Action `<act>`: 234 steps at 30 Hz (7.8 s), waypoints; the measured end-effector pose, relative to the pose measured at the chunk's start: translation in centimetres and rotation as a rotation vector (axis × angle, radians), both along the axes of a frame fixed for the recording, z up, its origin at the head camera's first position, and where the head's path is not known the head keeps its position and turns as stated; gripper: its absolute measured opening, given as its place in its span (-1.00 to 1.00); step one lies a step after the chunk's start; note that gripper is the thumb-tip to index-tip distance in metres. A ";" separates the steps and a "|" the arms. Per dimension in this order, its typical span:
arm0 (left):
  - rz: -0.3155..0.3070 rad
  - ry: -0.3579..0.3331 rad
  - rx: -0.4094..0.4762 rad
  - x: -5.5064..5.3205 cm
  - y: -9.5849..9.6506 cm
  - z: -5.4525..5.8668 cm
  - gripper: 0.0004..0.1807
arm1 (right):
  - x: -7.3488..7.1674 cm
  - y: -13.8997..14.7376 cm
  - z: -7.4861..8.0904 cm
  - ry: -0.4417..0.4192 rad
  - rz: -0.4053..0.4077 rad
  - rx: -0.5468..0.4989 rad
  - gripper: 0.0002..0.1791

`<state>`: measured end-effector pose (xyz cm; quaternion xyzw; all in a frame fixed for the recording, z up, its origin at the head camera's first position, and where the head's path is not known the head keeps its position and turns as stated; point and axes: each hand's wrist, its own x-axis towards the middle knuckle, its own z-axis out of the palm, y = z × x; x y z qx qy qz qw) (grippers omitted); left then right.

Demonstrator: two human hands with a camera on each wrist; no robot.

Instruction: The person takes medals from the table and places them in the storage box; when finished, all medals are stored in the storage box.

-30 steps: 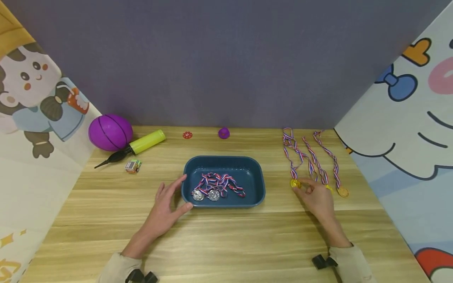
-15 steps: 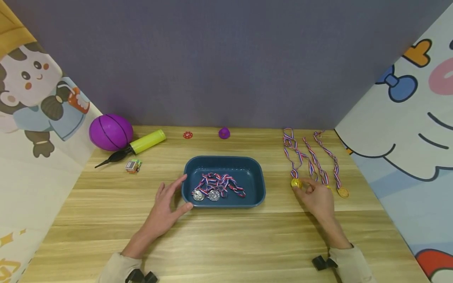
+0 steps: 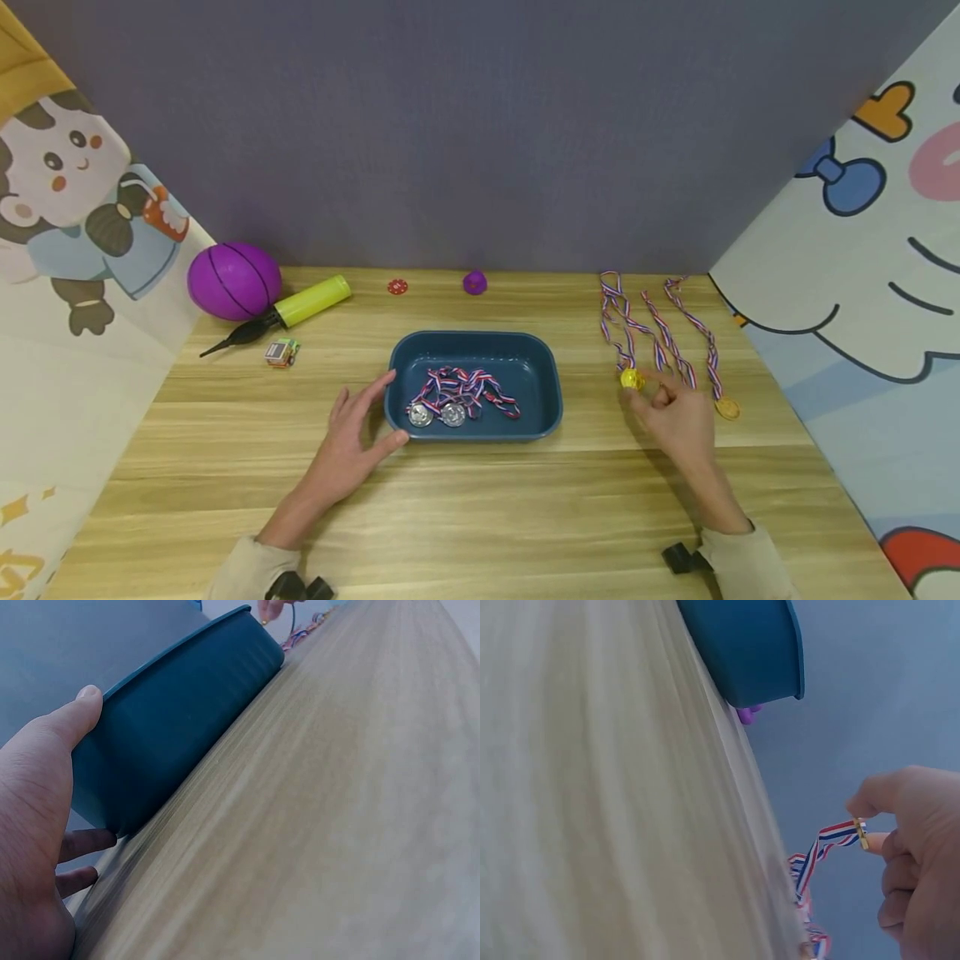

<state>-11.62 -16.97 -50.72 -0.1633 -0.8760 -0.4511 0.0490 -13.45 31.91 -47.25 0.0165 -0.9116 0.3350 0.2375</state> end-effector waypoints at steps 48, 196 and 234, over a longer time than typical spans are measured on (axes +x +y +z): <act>0.000 0.019 -0.005 0.0 0.0 0.0 -0.03 | -1.9 -4.5 7.7 0.370 0.048 -0.115 -0.65; -0.002 0.037 0.002 -0.2 0.0 -0.3 -0.03 | 0.5 -9.2 2.0 0.058 0.308 -0.015 -0.75; 0.004 0.021 0.006 0.0 0.0 -0.2 -0.02 | 1.5 1.6 -0.4 0.072 -0.006 -0.037 -0.77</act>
